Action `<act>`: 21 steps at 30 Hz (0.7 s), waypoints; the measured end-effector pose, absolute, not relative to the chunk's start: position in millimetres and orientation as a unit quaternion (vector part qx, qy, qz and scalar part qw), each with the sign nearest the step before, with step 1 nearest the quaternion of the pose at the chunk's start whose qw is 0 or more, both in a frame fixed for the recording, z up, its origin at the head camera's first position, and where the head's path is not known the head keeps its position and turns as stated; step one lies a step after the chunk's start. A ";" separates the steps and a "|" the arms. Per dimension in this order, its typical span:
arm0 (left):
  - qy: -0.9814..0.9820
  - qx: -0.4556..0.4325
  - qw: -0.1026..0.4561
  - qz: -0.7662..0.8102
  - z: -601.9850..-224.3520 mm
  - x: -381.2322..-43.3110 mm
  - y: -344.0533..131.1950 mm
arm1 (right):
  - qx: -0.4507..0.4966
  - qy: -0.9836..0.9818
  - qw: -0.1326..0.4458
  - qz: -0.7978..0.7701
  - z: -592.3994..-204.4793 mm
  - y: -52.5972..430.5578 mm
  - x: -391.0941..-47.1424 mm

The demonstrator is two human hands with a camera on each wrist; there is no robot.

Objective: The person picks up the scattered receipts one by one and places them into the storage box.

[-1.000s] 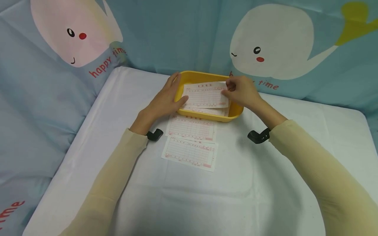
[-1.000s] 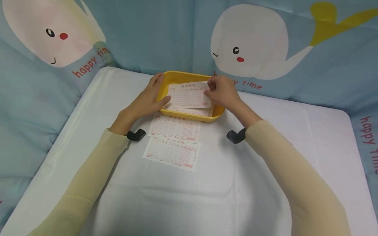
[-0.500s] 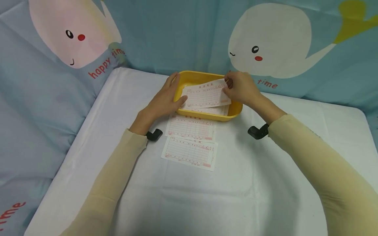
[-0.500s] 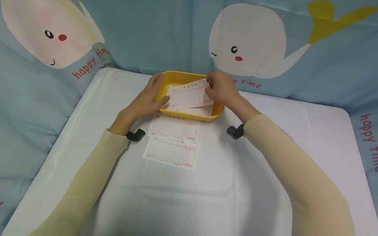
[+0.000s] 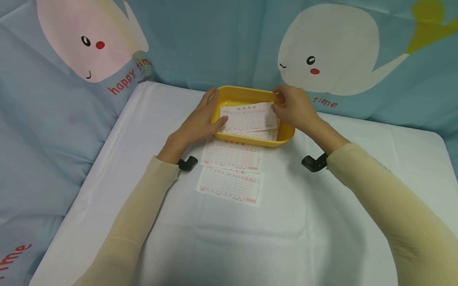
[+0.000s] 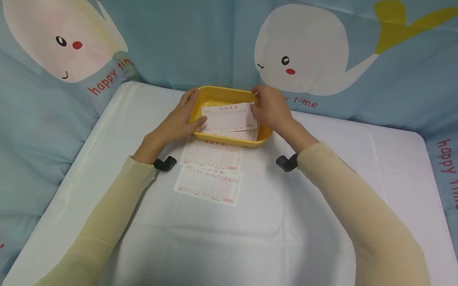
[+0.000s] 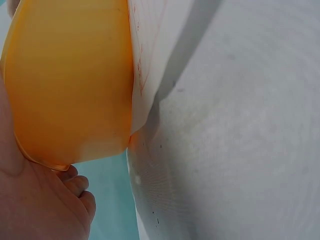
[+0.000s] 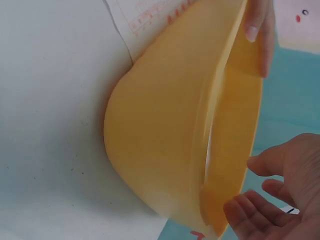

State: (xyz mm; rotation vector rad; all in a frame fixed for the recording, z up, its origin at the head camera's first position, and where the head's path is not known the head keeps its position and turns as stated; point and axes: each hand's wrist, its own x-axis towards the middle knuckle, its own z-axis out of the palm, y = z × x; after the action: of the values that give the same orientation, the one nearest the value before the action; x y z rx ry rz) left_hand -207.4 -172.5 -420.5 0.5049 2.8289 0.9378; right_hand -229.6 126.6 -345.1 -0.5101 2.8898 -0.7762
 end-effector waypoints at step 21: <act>0.934 0.170 0.058 0.310 -421.0 -206.7 -172.5 | -0.212 0.937 -0.023 -0.276 -362.0 136.1 -163.3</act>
State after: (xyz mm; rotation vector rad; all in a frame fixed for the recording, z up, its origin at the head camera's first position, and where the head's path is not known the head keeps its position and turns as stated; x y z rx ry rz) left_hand -206.7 -172.5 -421.0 0.5153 2.8299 0.9396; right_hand -163.3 136.1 -362.0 -0.6771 2.9868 -0.8804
